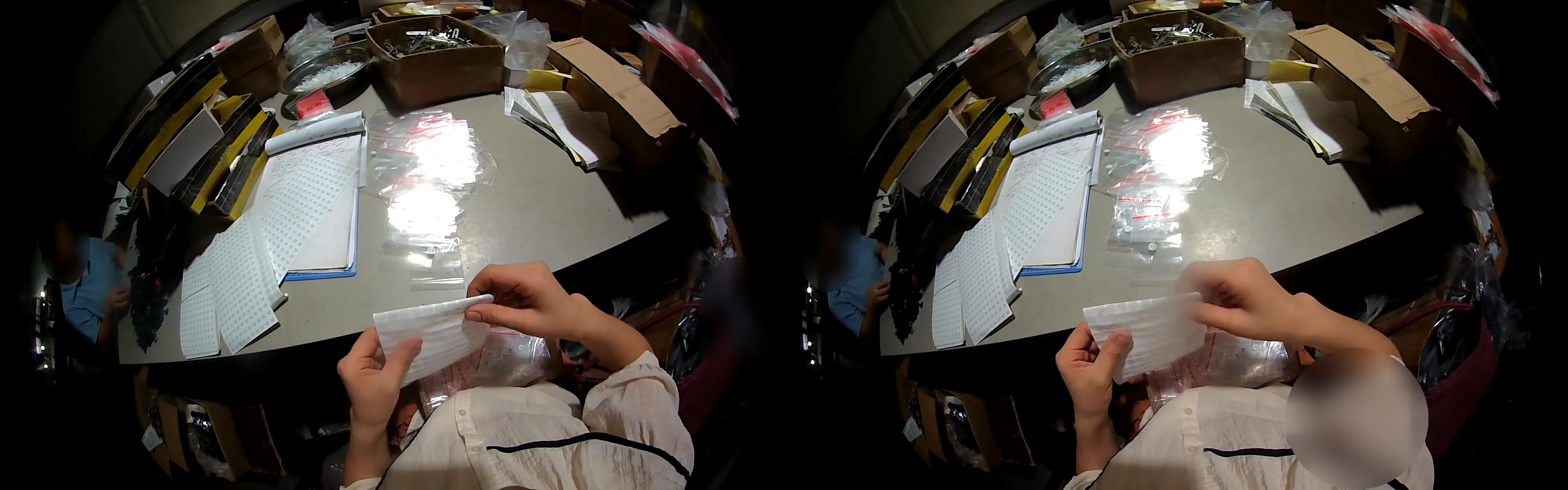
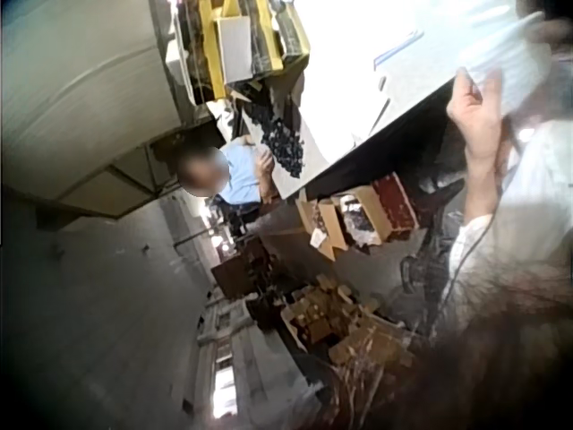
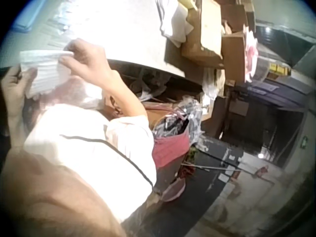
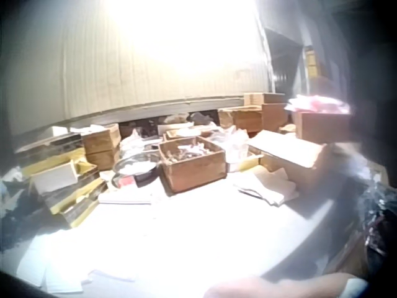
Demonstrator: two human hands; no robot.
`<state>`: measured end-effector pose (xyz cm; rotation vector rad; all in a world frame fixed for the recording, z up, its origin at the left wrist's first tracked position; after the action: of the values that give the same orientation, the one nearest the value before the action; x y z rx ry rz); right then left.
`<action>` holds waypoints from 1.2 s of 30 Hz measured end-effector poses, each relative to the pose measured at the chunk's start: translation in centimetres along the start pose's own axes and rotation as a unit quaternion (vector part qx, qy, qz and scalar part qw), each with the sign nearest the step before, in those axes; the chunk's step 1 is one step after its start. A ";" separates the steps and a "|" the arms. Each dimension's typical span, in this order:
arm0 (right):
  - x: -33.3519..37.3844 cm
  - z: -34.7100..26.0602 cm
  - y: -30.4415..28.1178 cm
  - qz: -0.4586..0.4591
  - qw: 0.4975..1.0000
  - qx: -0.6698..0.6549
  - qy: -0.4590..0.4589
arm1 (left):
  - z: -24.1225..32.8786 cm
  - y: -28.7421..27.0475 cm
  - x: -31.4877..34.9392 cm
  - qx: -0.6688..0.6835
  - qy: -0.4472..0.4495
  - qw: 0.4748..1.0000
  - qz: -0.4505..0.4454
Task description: The person places small white rectangular items into clear plastic bags one by one. They handle the items and bags with both hands, folding the items and inserting them into the packaging on a cluttered table.
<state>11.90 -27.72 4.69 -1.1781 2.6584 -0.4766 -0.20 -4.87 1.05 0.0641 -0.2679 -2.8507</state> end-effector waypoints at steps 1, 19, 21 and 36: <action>0.0 0.1 0.1 -0.001 1.000 0.003 -0.009 | 0.0 0.2 0.1 -0.001 -0.006 1.000 0.005; 0.0 0.9 1.4 0.074 0.995 -0.036 -0.062 | -0.3 0.6 -0.2 -0.128 -0.046 0.988 -0.065; -0.1 0.9 1.2 0.081 0.994 -0.055 -0.054 | -0.8 0.7 0.0 -0.105 -0.031 0.992 -0.059; 0.2 1.8 2.2 0.020 0.997 -0.036 -0.063 | -0.8 0.9 0.0 -0.071 -0.037 0.993 -0.091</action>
<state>10.82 -26.87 2.25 -1.1330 2.6045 -0.2907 0.06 -5.90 0.48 -0.0486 -0.0775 -3.0492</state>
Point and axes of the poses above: each hand's wrist, its own x-axis away from the middle knuckle, its own y-axis out of the palm, z = x × y, the point moved 1 cm from there along -x, towards the middle knuckle
